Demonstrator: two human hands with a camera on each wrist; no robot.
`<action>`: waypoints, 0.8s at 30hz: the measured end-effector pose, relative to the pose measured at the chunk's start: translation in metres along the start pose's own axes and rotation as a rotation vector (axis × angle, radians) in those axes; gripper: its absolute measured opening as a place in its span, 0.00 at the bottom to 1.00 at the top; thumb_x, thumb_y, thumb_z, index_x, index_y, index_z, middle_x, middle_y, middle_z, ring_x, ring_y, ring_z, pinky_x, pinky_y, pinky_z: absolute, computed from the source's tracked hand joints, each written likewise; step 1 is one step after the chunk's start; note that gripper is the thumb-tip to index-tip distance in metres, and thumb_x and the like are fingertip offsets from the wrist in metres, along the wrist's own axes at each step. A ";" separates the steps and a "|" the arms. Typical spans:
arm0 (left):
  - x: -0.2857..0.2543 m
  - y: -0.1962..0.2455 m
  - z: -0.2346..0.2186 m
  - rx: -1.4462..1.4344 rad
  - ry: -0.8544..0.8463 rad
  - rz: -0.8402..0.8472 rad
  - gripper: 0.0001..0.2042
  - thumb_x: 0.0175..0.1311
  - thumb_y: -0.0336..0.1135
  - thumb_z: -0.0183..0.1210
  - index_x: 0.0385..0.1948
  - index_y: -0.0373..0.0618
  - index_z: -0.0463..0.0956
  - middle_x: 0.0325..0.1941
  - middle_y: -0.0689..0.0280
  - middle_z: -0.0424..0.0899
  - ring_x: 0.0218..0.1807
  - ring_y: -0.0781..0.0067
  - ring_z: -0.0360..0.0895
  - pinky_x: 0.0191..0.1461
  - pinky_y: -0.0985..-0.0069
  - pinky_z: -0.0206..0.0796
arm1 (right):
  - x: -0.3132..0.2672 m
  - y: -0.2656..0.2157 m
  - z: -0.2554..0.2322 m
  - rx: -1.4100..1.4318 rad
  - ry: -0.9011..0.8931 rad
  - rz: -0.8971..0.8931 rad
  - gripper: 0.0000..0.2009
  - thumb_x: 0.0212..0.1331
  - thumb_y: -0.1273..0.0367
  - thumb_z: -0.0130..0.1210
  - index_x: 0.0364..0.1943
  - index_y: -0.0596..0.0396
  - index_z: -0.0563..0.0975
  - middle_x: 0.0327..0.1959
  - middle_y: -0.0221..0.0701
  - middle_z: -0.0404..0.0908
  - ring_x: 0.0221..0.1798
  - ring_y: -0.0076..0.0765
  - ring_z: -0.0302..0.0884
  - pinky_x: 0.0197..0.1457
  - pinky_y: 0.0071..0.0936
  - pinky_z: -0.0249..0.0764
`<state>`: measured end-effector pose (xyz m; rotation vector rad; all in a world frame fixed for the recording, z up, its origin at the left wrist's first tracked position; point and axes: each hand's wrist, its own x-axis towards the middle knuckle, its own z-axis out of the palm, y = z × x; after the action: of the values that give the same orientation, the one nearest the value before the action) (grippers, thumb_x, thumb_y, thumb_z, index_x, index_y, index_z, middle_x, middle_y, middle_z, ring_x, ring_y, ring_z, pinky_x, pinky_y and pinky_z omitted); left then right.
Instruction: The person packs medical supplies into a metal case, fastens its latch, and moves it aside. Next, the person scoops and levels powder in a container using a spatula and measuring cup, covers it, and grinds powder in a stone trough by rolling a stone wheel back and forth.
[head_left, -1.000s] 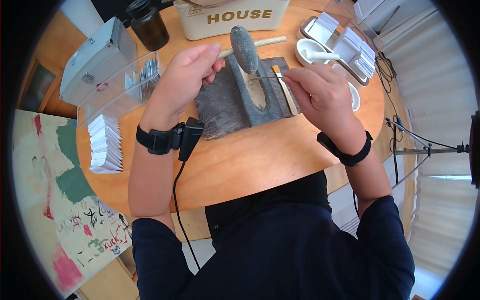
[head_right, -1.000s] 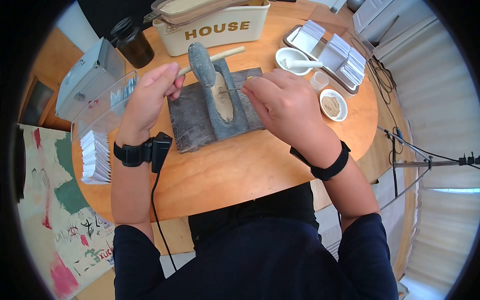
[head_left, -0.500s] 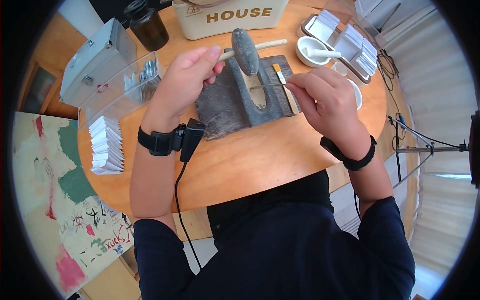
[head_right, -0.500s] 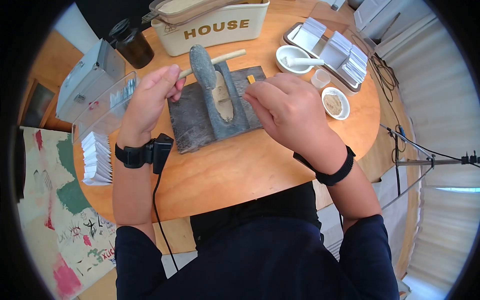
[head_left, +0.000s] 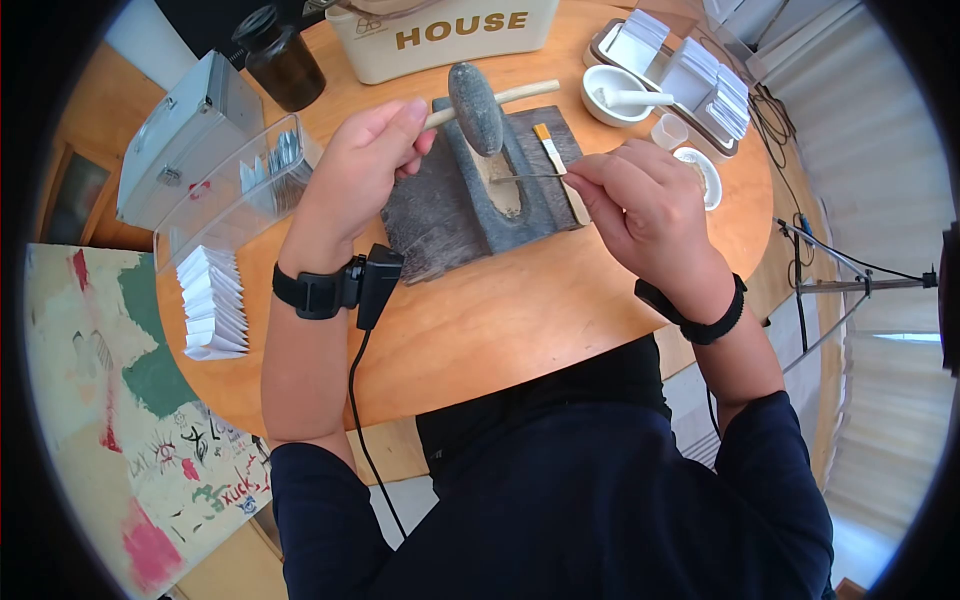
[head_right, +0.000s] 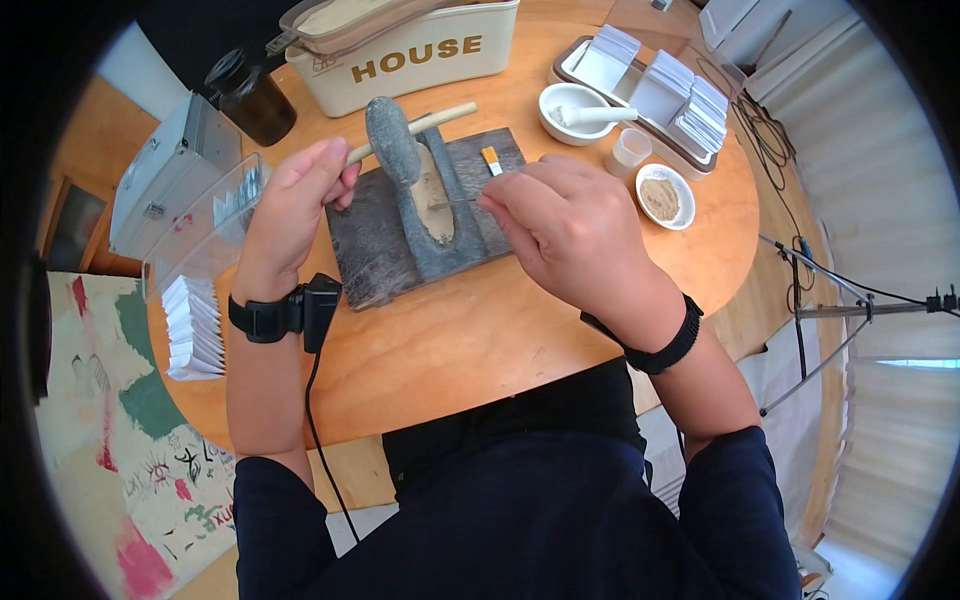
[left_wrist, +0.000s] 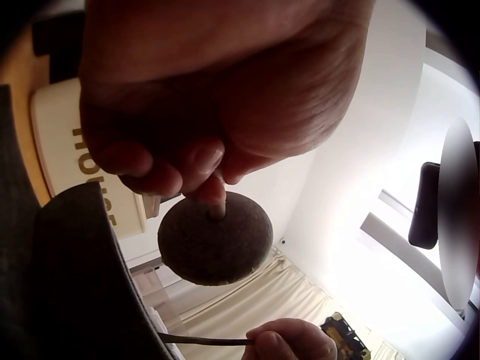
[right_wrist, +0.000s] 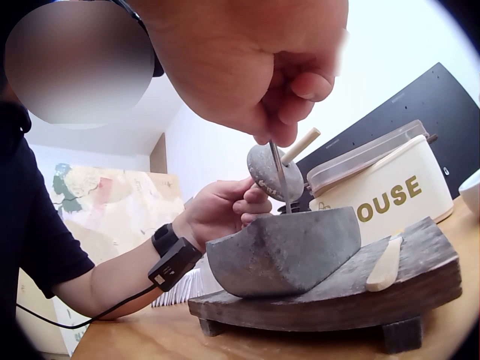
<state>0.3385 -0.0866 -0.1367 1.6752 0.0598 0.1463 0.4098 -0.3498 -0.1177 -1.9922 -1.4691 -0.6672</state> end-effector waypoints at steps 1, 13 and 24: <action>0.000 0.000 -0.001 -0.006 -0.011 0.004 0.18 0.77 0.46 0.48 0.26 0.45 0.73 0.21 0.76 0.64 0.28 0.83 0.62 0.37 0.82 0.56 | 0.000 0.000 0.000 0.008 0.021 0.015 0.05 0.51 0.75 0.66 0.28 0.56 0.79 0.22 0.32 0.78 0.24 0.39 0.75 0.26 0.32 0.70; -0.003 0.002 0.005 -0.029 0.050 -0.029 0.18 0.77 0.45 0.48 0.28 0.44 0.73 0.22 0.75 0.66 0.29 0.82 0.64 0.36 0.82 0.57 | -0.029 0.000 0.006 0.085 0.116 0.264 0.04 0.52 0.76 0.66 0.30 0.58 0.81 0.22 0.33 0.80 0.24 0.39 0.76 0.27 0.32 0.71; 0.001 -0.014 -0.010 -0.056 0.007 -0.004 0.17 0.77 0.45 0.49 0.30 0.43 0.75 0.26 0.74 0.70 0.30 0.83 0.65 0.37 0.84 0.56 | -0.110 0.051 -0.028 0.249 0.538 0.847 0.05 0.65 0.74 0.58 0.35 0.62 0.81 0.24 0.25 0.81 0.27 0.17 0.76 0.31 0.18 0.71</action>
<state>0.3388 -0.0748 -0.1497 1.6190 0.0643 0.1497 0.4267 -0.4562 -0.1806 -1.8058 -0.3096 -0.5326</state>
